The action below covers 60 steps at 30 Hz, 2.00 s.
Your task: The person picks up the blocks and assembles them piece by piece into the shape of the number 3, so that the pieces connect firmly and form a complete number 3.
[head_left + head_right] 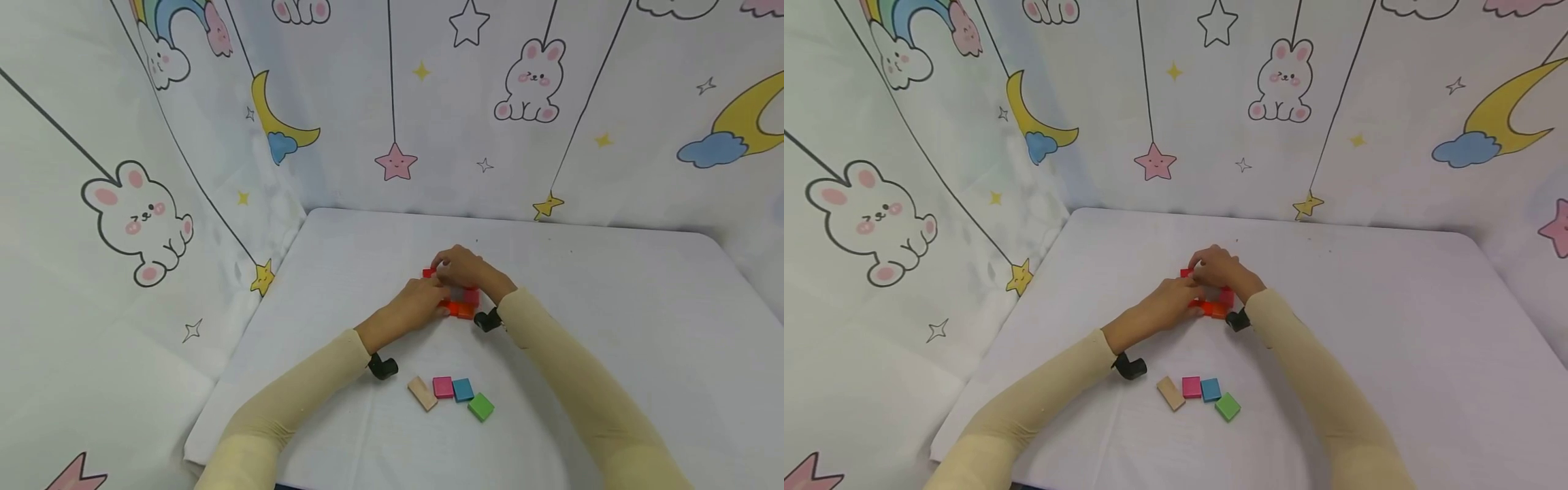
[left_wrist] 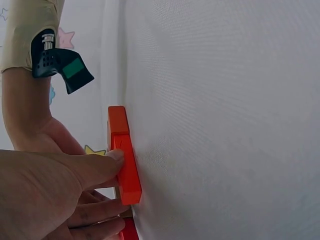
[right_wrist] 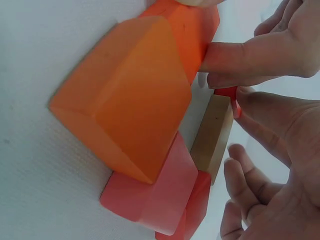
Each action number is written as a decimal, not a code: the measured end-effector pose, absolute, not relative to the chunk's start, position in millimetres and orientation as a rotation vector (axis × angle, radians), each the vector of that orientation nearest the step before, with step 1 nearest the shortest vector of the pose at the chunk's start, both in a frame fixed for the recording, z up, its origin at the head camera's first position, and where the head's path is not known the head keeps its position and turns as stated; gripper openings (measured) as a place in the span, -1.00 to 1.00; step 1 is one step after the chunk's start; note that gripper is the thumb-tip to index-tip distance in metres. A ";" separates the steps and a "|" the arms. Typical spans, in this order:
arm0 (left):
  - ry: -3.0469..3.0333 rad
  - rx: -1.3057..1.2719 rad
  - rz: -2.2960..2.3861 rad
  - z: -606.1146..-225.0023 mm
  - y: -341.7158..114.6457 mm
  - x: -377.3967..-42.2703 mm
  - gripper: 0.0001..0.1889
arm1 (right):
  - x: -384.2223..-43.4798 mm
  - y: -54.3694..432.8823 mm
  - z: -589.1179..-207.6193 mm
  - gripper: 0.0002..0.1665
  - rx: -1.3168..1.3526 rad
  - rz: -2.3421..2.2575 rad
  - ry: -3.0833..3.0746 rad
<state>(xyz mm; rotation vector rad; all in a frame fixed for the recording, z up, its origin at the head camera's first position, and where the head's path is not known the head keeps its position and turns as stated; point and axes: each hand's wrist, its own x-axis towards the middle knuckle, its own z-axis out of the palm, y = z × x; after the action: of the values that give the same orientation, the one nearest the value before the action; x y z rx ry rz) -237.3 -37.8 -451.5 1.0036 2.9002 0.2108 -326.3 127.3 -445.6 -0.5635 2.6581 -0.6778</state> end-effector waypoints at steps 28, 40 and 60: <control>2.894 0.978 0.213 -451.2 -36.3 -237.8 -0.63 | -307.6 125.8 -438.1 -0.59 -0.599 -0.490 2.738; 2.893 0.977 0.226 -450.2 -34.6 -235.8 -0.69 | -273.6 147.3 -411.8 -0.46 -0.538 -0.311 2.846; 2.893 0.971 0.190 -453.0 -32.7 -238.7 -0.72 | -124.3 156.3 -410.8 -0.55 -0.629 -0.171 2.613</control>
<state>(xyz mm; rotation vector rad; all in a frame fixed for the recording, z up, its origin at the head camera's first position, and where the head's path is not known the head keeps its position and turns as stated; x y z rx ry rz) -238.7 -32.7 -453.0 0.9708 2.8933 0.1899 -124.3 156.3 -410.8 -0.6287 2.6131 -0.1711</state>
